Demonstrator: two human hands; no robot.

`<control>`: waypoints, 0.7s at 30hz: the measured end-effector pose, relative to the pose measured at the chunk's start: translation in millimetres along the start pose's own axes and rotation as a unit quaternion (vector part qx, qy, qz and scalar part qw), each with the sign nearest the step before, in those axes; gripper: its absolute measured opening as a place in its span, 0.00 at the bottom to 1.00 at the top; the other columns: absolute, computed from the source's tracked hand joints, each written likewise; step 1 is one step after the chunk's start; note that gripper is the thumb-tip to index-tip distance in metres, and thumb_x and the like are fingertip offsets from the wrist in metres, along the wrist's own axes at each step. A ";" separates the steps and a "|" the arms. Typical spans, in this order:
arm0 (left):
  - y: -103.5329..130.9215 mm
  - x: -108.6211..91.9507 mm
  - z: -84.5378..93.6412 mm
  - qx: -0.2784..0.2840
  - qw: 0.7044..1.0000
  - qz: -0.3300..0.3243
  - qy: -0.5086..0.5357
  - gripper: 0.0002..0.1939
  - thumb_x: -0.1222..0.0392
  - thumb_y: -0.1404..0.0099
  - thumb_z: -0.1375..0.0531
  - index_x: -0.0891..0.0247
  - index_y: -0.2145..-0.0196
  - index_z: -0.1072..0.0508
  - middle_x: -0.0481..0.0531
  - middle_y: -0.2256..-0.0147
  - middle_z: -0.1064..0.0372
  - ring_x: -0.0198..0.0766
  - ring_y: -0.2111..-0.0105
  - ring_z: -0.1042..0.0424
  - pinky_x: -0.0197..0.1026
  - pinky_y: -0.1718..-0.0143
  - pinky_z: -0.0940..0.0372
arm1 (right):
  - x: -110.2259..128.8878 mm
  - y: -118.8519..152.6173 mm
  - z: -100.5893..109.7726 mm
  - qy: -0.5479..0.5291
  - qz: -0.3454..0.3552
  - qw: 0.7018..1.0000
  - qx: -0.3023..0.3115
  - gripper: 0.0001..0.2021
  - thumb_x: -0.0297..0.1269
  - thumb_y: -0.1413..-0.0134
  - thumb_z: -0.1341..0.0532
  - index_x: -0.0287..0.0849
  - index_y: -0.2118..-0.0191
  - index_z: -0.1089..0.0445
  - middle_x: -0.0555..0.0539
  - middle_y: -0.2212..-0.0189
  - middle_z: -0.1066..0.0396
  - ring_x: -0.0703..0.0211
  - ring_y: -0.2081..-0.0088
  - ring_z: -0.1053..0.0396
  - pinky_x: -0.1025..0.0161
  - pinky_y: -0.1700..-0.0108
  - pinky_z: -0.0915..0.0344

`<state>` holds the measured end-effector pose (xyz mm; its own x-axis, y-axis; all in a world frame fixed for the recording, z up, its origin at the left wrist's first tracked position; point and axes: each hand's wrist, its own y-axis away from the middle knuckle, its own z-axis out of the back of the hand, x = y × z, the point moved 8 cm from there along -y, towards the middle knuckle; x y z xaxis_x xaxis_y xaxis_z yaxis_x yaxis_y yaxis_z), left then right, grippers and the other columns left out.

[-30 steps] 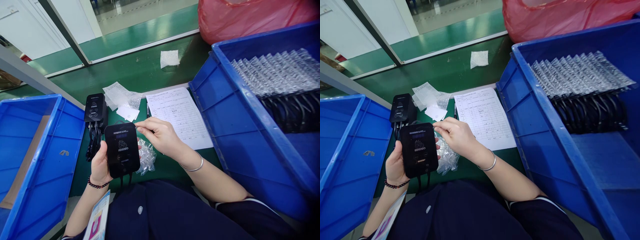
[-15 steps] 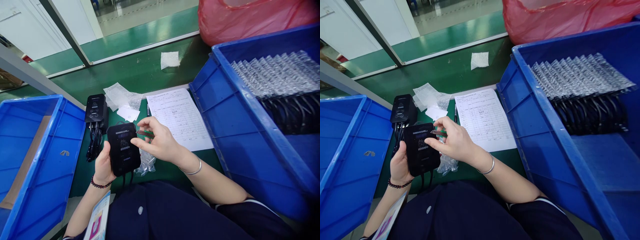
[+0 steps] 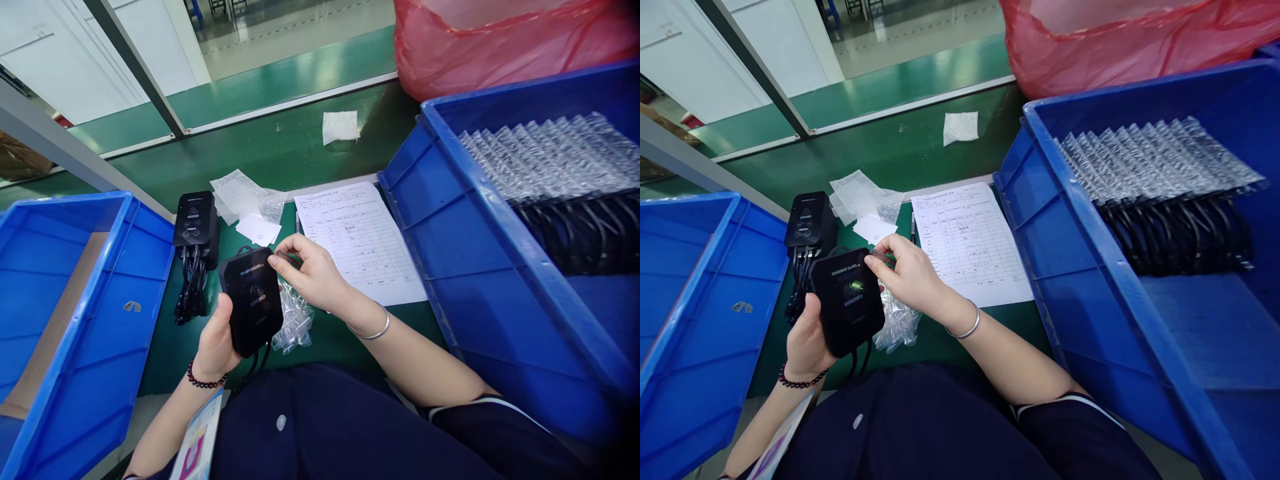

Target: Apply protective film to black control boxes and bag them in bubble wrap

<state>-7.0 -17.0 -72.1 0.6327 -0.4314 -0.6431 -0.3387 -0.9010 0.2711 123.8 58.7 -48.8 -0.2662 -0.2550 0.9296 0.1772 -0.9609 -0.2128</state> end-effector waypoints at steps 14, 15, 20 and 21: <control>3.0 4.6 13.4 -0.070 0.996 -0.028 -0.055 0.25 0.40 0.34 0.43 0.58 0.48 0.27 0.53 0.43 0.34 0.53 0.34 0.55 0.56 0.33 0.56 | 0.8 -3.3 -2.3 0.040 -0.003 0.999 0.014 0.09 0.40 0.39 0.44 0.42 0.69 0.40 0.51 0.72 0.34 0.62 0.69 0.36 0.63 0.65 0.41; 2.7 5.0 13.4 -0.069 0.996 -0.029 -0.055 0.25 0.41 0.35 0.43 0.58 0.48 0.27 0.53 0.44 0.33 0.54 0.34 0.54 0.56 0.33 0.56 | 0.9 -3.6 -4.0 0.045 -0.005 0.999 0.027 0.09 0.40 0.39 0.46 0.42 0.69 0.41 0.51 0.73 0.35 0.62 0.70 0.37 0.63 0.66 0.42; -0.6 4.3 9.1 -0.073 0.996 -0.039 -0.038 0.25 0.44 0.34 0.42 0.61 0.47 0.28 0.55 0.41 0.36 0.53 0.35 0.51 0.55 0.33 0.54 | 10.6 -1.0 -13.1 0.114 0.030 0.991 0.056 0.07 0.36 0.39 0.50 0.44 0.70 0.47 0.51 0.74 0.39 0.61 0.73 0.41 0.63 0.70 0.46; -1.3 3.0 8.1 -0.078 0.995 -0.047 -0.038 0.25 0.44 0.34 0.41 0.62 0.46 0.29 0.55 0.40 0.37 0.53 0.34 0.52 0.54 0.33 0.55 | 14.4 0.5 -14.0 0.124 0.049 0.990 0.045 0.06 0.35 0.40 0.50 0.44 0.69 0.47 0.49 0.72 0.38 0.60 0.72 0.40 0.62 0.70 0.45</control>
<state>-10.3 -16.8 -80.2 0.6006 -0.3455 -0.7210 -0.1640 -0.9359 0.3119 106.8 53.1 -39.8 -0.4670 -0.3753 0.8007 0.2937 -0.9199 -0.2599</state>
